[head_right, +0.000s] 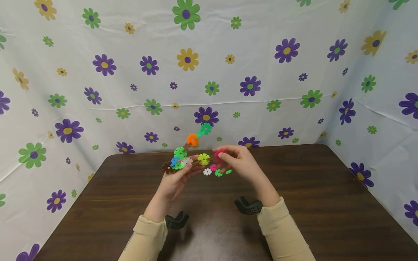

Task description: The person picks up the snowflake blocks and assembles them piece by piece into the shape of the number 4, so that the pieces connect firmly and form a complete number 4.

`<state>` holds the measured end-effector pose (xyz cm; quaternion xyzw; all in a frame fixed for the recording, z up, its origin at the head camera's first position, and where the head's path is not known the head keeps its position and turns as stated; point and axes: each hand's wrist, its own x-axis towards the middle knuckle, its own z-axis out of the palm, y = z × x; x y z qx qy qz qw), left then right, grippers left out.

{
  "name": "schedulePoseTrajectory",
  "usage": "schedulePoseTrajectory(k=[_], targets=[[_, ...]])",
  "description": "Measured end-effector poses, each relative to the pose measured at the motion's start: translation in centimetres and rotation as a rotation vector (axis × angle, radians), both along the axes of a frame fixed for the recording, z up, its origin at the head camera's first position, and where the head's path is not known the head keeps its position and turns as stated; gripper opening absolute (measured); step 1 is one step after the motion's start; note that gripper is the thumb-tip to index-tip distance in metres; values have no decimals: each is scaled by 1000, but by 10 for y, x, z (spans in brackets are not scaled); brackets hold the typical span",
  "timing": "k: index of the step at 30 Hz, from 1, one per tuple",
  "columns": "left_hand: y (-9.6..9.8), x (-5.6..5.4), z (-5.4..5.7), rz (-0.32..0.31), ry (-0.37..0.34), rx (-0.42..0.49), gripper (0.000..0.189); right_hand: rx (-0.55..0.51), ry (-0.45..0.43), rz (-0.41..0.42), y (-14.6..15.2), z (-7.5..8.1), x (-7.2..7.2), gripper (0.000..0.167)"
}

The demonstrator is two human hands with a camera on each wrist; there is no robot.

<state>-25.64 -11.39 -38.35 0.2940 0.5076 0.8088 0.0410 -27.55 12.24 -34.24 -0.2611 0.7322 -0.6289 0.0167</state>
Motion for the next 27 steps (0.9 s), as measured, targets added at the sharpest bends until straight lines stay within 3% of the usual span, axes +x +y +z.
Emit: schedulePoseTrajectory(k=[4,10,16,19,24,27], targets=[[0,-2,-2,-18,4,10,31,29,-36,47,0,2,0,33],[-3,-1,-3,-5,-36,30,31,30,-82,36,1,-4,-6,42],[-3,-3,-2,-4,-32,22,26,25,-46,91,0,-6,-7,42],[-3,-3,-3,-7,-28,22,27,-27,-29,95,0,-9,-9,47],[-4,-3,-3,2,-22,15,37,-185,-146,14,6,-34,-27,59],[-4,-2,-3,2,-19,18,39,-95,-223,-123,9,-61,-43,51]])
